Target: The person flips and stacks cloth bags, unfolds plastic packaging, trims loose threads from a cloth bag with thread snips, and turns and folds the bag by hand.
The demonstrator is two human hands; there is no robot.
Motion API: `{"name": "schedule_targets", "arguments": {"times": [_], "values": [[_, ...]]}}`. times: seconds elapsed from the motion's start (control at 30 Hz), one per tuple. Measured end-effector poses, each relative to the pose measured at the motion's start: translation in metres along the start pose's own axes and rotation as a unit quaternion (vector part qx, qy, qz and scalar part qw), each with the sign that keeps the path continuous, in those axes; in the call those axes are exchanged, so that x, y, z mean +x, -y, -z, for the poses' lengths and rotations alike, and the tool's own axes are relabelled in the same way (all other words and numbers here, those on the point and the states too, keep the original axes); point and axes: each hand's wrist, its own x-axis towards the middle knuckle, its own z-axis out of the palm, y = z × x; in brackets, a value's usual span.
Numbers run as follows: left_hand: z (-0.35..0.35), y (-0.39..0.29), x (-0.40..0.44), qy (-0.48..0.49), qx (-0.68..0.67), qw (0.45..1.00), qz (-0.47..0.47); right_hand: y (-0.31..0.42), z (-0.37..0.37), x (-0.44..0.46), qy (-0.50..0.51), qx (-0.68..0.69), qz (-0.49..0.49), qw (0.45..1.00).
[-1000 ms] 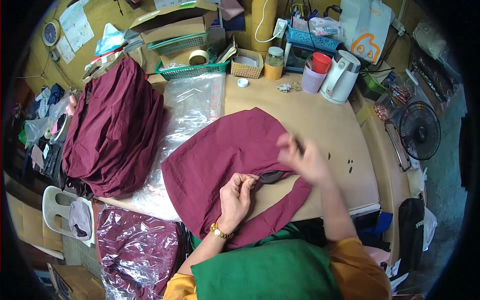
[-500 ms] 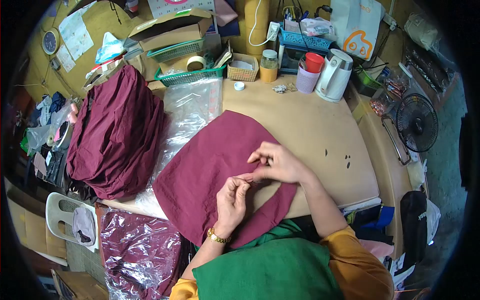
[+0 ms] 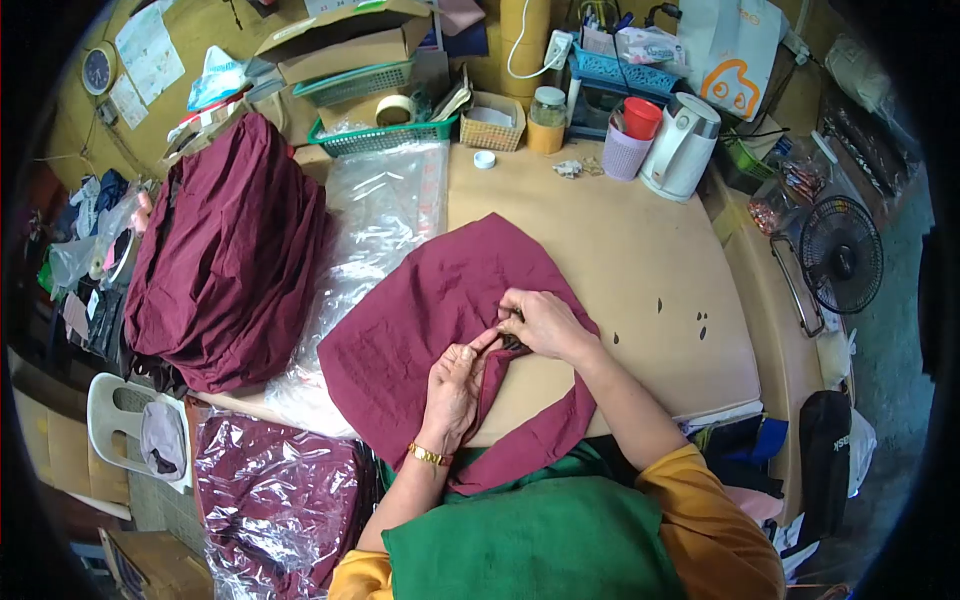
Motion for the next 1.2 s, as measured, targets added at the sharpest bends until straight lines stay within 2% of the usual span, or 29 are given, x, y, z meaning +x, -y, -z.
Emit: {"name": "schedule_targets", "arguments": {"times": [0.07, 0.1, 0.37, 0.83, 0.93, 1.0, 1.03, 1.07, 1.1, 1.13, 1.17, 1.2], "values": [[-0.002, -0.004, 0.002, -0.001, -0.039, 0.999, 0.018, 0.012, 0.000, -0.014, -0.167, -0.003, 0.099, 0.981], [-0.001, -0.005, 0.003, -0.002, -0.039, 0.999, 0.015, 0.023, 0.007, -0.024, -0.183, -0.037, 0.083, 0.979], [0.001, -0.003, 0.001, 0.002, -0.071, 0.997, 0.021, 0.061, 0.010, -0.081, -0.148, -0.054, 0.108, 0.981], [0.000, -0.002, -0.001, 0.018, -0.013, 1.000, -0.001, 0.071, -0.022, -0.071, -0.173, -0.144, 0.071, 0.972], [-0.011, -0.013, -0.010, 0.015, -0.030, 0.999, 0.036, 0.063, -0.023, -0.070, -0.166, -0.130, 0.084, 0.974], [-0.014, -0.019, -0.018, -0.055, 0.026, 0.996, -0.059, 0.058, -0.007, -0.068, -0.208, -0.009, 0.103, 0.973], [0.000, -0.029, -0.026, -0.015, 0.080, 0.986, -0.144, 0.049, 0.004, -0.064, -0.268, 0.014, 0.117, 0.956], [-0.018, -0.057, -0.038, -0.093, 0.144, 0.963, -0.208, 0.030, 0.012, -0.059, -0.298, 0.059, 0.079, 0.949], [-0.003, -0.078, -0.049, -0.119, 0.163, 0.948, -0.246, 0.029, 0.032, -0.059, -0.270, 0.117, -0.067, 0.954], [0.016, -0.096, -0.068, -0.221, 0.133, 0.929, -0.265, 0.013, 0.047, -0.051, -0.302, 0.045, -0.030, 0.952], [0.042, -0.123, -0.075, -0.263, 0.287, 0.865, -0.315, -0.009, 0.059, -0.040, -0.332, -0.028, 0.009, 0.943], [0.068, -0.151, -0.083, -0.325, 0.427, 0.767, -0.352, -0.039, 0.066, -0.026, -0.303, -0.040, 0.005, 0.952]]}}
